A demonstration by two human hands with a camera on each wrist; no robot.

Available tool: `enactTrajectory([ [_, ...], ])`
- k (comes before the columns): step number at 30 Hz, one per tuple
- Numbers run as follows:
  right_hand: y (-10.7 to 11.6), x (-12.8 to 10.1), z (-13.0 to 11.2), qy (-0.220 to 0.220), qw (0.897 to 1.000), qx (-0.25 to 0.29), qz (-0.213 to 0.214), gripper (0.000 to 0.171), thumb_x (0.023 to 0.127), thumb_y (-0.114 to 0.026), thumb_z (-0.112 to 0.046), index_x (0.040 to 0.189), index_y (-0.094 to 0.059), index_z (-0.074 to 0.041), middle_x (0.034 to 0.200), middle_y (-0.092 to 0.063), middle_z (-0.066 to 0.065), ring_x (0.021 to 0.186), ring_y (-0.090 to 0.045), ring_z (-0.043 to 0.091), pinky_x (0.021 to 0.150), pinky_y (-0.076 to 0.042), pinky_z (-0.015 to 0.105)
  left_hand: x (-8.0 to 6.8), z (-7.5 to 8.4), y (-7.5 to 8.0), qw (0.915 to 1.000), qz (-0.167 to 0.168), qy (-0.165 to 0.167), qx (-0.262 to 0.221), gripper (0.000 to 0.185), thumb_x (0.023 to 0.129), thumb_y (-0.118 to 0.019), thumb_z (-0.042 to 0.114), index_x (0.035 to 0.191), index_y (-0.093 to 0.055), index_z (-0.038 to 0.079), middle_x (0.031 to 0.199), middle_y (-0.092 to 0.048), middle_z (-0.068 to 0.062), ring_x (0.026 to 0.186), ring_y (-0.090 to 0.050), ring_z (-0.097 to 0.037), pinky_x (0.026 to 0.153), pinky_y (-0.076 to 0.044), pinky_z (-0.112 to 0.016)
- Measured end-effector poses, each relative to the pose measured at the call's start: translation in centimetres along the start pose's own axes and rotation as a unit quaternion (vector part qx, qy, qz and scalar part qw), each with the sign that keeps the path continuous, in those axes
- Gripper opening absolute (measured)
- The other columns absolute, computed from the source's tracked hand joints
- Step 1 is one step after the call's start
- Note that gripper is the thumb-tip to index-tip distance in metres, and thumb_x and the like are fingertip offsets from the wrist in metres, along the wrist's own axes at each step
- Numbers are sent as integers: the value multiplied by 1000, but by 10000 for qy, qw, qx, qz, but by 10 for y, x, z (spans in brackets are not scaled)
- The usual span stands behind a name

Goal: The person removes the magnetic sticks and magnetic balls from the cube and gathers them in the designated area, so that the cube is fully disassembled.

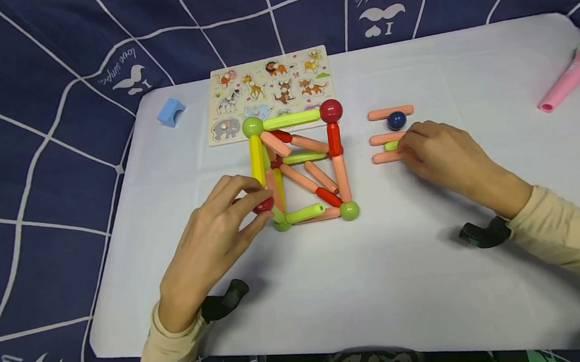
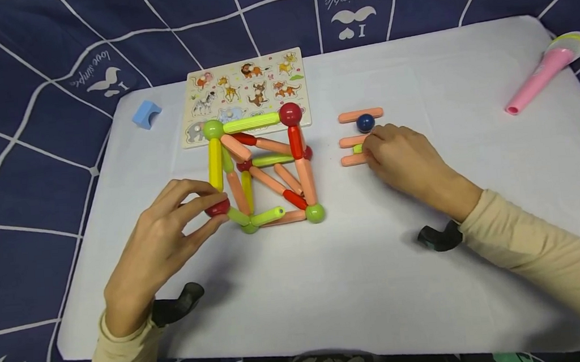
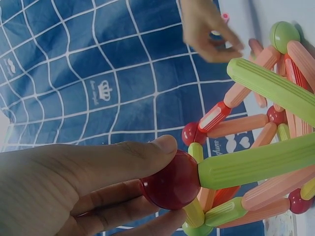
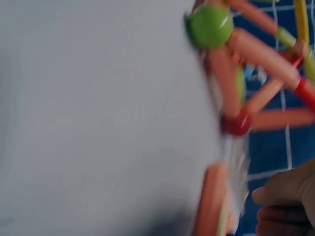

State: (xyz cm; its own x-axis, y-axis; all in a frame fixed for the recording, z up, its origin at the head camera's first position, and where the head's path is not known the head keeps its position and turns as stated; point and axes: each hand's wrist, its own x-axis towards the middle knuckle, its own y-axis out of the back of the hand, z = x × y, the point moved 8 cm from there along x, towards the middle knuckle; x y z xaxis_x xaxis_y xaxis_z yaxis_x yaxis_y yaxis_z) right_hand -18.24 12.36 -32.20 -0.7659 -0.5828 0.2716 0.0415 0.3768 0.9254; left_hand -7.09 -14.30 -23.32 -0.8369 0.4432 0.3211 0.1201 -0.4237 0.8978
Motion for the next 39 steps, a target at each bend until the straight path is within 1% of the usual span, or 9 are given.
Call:
enactTrajectory([
  [3, 6, 8, -35, 147, 9981, 586, -82, 18, 82, -73, -2, 101, -71, -2, 95, -66, 9, 87, -61, 25, 75, -55, 45, 0, 1, 1, 10000, -7, 7, 8, 31, 76, -85, 7, 105, -75, 2, 107, -64, -6, 98, -55, -17, 67, -56, -27],
  [7, 3, 20, -93, 552, 9882, 1246, -706, 23, 91, -70, -18, 111, -69, -7, 108, -65, 4, 101, -58, 20, 85, -54, 40, 1, 1, 1, 10000, -13, -5, 12, 30, 77, -85, 7, 105, -75, 2, 107, -64, -6, 97, -55, -17, 67, -55, -26],
  [11, -16, 34, -143, 1061, 9780, 954, -1521, 39, 92, -70, -35, 117, -68, -5, 108, -64, 5, 95, -58, 19, 81, -55, 36, 0, 1, 1, 10000, 0, -13, 18, 30, 78, -84, 8, 106, -75, 1, 108, -64, -6, 99, -55, -17, 67, -56, -26],
  [15, -43, 49, -173, 1341, 9701, 355, -1990, 30, 88, -74, -27, 106, -71, -3, 90, -65, 5, 79, -61, 20, 73, -55, 36, -1, 1, 1, 10000, 41, -19, 29, 29, 78, -84, 7, 105, -75, 1, 107, -64, -5, 99, -56, -17, 67, -55, -26],
  [20, -70, 59, -184, 1267, 9699, 235, -2068, 8, 88, -71, -17, 86, -72, -10, 72, -60, 1, 62, -55, 17, 55, -48, 30, -1, 1, 1, 10000, 38, -28, 22, 28, 79, -83, 7, 105, -75, 1, 107, -64, -6, 99, -56, -17, 66, -55, -26],
  [27, -79, 61, -181, 860, 9819, 602, -1577, 17, 90, -70, -21, 73, -67, -16, 64, -53, -5, 51, -50, 12, 41, -39, 25, 1, 2, 2, 10000, -39, -37, 45, 28, 79, -83, 8, 105, -75, 2, 108, -63, -5, 97, -55, -16, 62, -55, -24],
  [34, -80, 60, -181, 968, 9872, 541, -1147, 13, 86, -70, -19, 76, -67, -11, 65, -52, -3, 47, -47, 11, 39, -37, 24, 2, 2, 2, 10000, -21, -48, 75, 28, 79, -83, 8, 105, -75, 1, 108, -63, -6, 99, -56, -17, 65, -56, -25],
  [37, -81, 59, -180, 938, 9868, 515, -1214, 10, 85, -71, -18, 80, -69, -10, 69, -56, -2, 49, -49, 12, 40, -39, 24, 1, 2, 2, 10000, -12, -30, 75, 28, 79, -83, 8, 105, -75, 1, 108, -63, -6, 98, -56, -17, 66, -56, -26],
  [39, -80, 56, -177, 872, 9853, 539, -1364, 10, 85, -71, -18, 84, -70, -9, 72, -57, -1, 52, -51, 12, 50, -47, 26, 0, 2, 2, 10000, 3, -12, 64, 29, 78, -84, 8, 105, -75, 1, 107, -63, -6, 98, -56, -17, 66, -56, -26],
])
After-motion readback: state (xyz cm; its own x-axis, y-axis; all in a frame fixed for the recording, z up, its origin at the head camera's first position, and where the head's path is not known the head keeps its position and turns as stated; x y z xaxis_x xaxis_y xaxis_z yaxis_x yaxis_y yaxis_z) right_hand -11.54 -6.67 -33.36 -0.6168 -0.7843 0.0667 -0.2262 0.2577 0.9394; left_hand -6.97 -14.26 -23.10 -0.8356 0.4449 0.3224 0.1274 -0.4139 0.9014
